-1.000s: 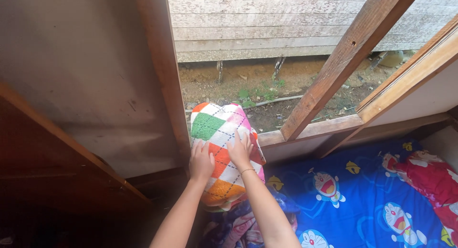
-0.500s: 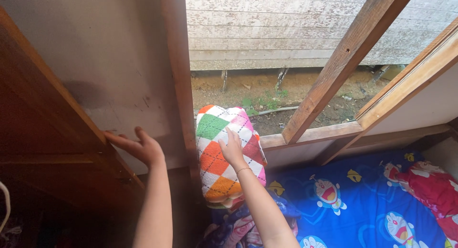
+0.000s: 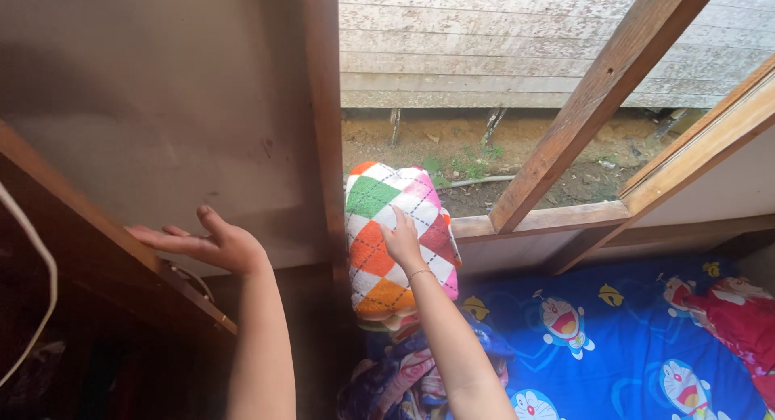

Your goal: The person folds a blanket on a bed, places it on an overhead wooden frame, and folds another blanket.

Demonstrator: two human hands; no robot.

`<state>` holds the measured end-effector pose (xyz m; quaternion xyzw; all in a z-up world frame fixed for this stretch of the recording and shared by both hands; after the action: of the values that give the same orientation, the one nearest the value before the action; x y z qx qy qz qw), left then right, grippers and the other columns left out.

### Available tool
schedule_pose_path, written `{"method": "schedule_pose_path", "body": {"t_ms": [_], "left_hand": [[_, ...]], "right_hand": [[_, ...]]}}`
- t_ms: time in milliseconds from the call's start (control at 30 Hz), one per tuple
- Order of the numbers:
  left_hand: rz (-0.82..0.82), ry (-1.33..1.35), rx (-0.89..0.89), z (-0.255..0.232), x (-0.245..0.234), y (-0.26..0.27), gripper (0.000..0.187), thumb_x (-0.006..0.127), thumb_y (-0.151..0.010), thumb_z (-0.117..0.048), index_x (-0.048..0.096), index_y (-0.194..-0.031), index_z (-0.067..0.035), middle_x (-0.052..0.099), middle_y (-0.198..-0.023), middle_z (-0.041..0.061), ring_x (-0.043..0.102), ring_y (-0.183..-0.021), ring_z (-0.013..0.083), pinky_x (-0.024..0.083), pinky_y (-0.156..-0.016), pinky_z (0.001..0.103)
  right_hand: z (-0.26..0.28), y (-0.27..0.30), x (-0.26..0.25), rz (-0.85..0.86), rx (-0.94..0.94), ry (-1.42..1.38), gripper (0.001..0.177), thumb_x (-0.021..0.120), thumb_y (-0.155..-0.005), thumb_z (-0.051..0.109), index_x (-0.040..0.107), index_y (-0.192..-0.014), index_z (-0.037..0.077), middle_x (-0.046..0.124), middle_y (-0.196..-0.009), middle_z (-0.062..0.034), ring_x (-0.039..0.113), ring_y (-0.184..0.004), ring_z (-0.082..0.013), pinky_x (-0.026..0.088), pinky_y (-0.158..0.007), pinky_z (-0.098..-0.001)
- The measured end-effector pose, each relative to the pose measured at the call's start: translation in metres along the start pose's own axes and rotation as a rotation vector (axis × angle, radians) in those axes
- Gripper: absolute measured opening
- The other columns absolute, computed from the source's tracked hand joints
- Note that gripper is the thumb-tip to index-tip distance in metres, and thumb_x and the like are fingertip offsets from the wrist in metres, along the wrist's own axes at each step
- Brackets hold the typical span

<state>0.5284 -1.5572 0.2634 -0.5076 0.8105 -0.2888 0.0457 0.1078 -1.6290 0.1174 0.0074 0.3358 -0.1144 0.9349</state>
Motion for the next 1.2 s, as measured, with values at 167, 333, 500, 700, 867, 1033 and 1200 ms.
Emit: {"method": "schedule_pose_path", "body": {"t_ms": [167,333,500,700,867,1033,1200], "left_hand": [[-0.031,-0.012,0.02,-0.013,-0.022,-0.017,0.094,0.061,-0.116,-0.044,-0.011,-0.166,-0.013,-0.004,-0.177,0.014,0.005,-0.169,0.0309,0.013,-0.141,0.054],[-0.067,-0.035,0.014,-0.027,-0.048,-0.032,0.087,0.061,-0.115,-0.049,0.001,-0.167,-0.012,0.008,-0.177,0.014,0.013,-0.169,0.0323,0.017,-0.135,0.054],[-0.152,-0.041,0.091,-0.047,-0.081,-0.046,0.085,0.063,-0.113,-0.053,0.009,-0.165,-0.013,0.011,-0.176,0.014,0.015,-0.167,0.0349,0.023,-0.133,0.058],[-0.247,-0.064,0.055,-0.04,-0.135,-0.078,0.095,0.066,-0.102,-0.065,0.017,-0.165,-0.013,0.018,-0.173,0.012,0.022,-0.163,0.0346,0.028,-0.127,0.056],[-0.171,-0.078,0.044,-0.055,-0.169,-0.089,0.097,0.062,-0.11,-0.063,0.003,-0.165,-0.01,0.006,-0.174,0.016,0.016,-0.164,0.0375,0.026,-0.129,0.056],[-0.162,-0.09,0.036,-0.055,-0.2,-0.106,0.091,0.063,-0.112,-0.045,-0.002,-0.167,-0.012,0.003,-0.176,0.016,0.013,-0.164,0.0369,0.023,-0.131,0.056],[-0.202,0.017,0.078,-0.04,-0.231,-0.129,0.09,0.071,-0.11,-0.025,0.001,-0.165,-0.014,0.002,-0.174,0.016,0.012,-0.164,0.0372,0.025,-0.132,0.06]], "right_hand": [[0.012,0.005,0.015,0.011,-0.034,0.052,0.07,0.068,-0.092,0.03,0.04,-0.154,0.012,0.049,-0.143,-0.0241,0.048,-0.132,-0.0419,0.039,-0.112,-0.0462],[0.029,0.014,0.027,-0.008,-0.127,0.006,0.068,0.066,-0.095,0.03,0.039,-0.154,0.009,0.049,-0.144,-0.0251,0.047,-0.134,-0.0421,0.039,-0.112,-0.0468],[0.048,0.023,0.039,-0.016,-0.149,0.048,0.07,0.066,-0.094,0.027,0.038,-0.155,0.008,0.05,-0.142,-0.0256,0.048,-0.133,-0.0423,0.038,-0.113,-0.0475],[0.075,0.043,0.064,-0.023,-0.176,0.004,0.069,0.068,-0.094,0.028,0.04,-0.153,0.007,0.05,-0.143,-0.0256,0.049,-0.132,-0.0424,0.04,-0.113,-0.0475],[0.115,0.064,0.094,0.001,-0.226,-0.023,0.07,0.069,-0.094,0.029,0.039,-0.154,0.008,0.046,-0.146,-0.027,0.045,-0.136,-0.0441,0.037,-0.114,-0.0481],[0.183,0.097,0.127,0.048,-0.33,-0.114,0.068,0.069,-0.095,0.028,0.04,-0.154,0.01,0.044,-0.149,-0.0263,0.042,-0.14,-0.044,0.037,-0.115,-0.0477],[0.249,0.129,0.161,0.167,-0.369,-0.153,0.067,0.067,-0.096,0.028,0.039,-0.155,0.012,0.042,-0.152,-0.0256,0.042,-0.141,-0.044,0.039,-0.114,-0.0481]]}}
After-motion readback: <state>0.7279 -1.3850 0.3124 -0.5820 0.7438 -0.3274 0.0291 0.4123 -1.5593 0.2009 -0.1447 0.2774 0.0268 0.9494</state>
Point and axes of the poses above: each hand's wrist, its own y-axis away from the middle knuckle, its own x-axis out of the palm, z = x × y, the point moved 10 cm from there along -y, towards the middle knuckle
